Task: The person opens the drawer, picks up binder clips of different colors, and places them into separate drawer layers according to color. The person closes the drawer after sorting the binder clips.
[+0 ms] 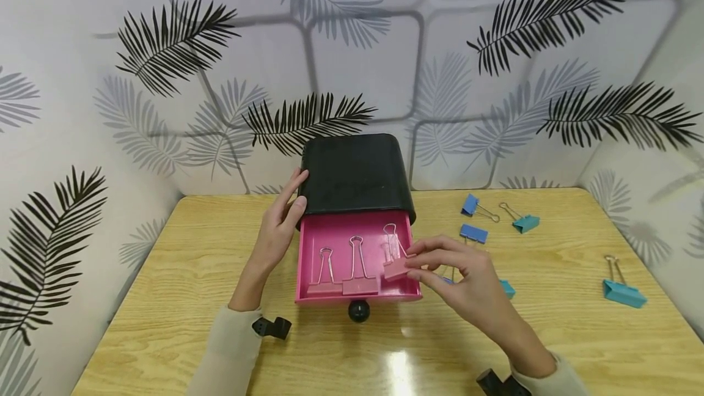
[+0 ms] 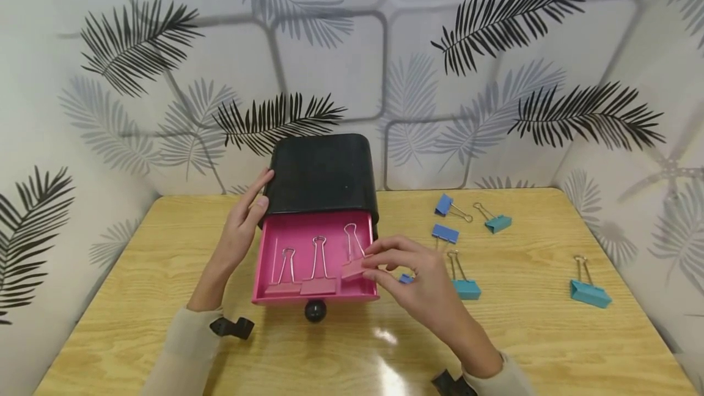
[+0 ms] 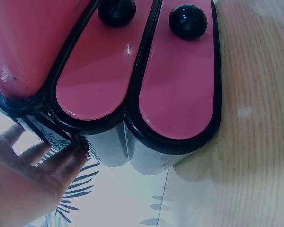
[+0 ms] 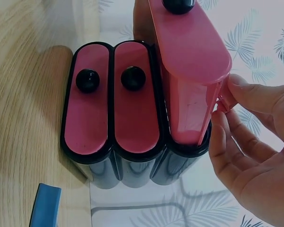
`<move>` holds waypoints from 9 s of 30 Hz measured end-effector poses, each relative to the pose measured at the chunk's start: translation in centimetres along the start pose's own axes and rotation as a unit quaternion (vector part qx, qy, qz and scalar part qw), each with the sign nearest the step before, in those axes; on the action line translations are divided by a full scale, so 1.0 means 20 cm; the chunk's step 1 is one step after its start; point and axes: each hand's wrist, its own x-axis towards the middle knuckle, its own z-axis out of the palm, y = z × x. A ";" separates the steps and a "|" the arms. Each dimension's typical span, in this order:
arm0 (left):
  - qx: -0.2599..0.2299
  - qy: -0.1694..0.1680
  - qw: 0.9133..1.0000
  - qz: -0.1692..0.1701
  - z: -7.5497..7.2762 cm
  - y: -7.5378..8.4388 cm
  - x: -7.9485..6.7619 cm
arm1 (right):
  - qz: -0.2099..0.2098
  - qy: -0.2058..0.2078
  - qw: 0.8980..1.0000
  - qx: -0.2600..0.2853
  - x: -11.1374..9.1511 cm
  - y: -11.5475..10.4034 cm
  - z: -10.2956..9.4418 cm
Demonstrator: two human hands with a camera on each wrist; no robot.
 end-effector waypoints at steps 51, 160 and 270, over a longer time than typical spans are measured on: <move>-0.009 0.003 1.000 0.007 0.00 -0.16 0.01 | -0.009 -0.102 0.993 -0.061 0.02 0.00 0.03; 0.003 0.002 1.000 -0.007 0.01 -0.05 0.00 | 0.022 -0.019 0.997 0.076 -0.13 -0.15 0.38; -0.010 -0.005 1.000 0.009 0.00 -0.01 -0.01 | 0.039 0.028 0.997 0.062 0.18 0.13 0.36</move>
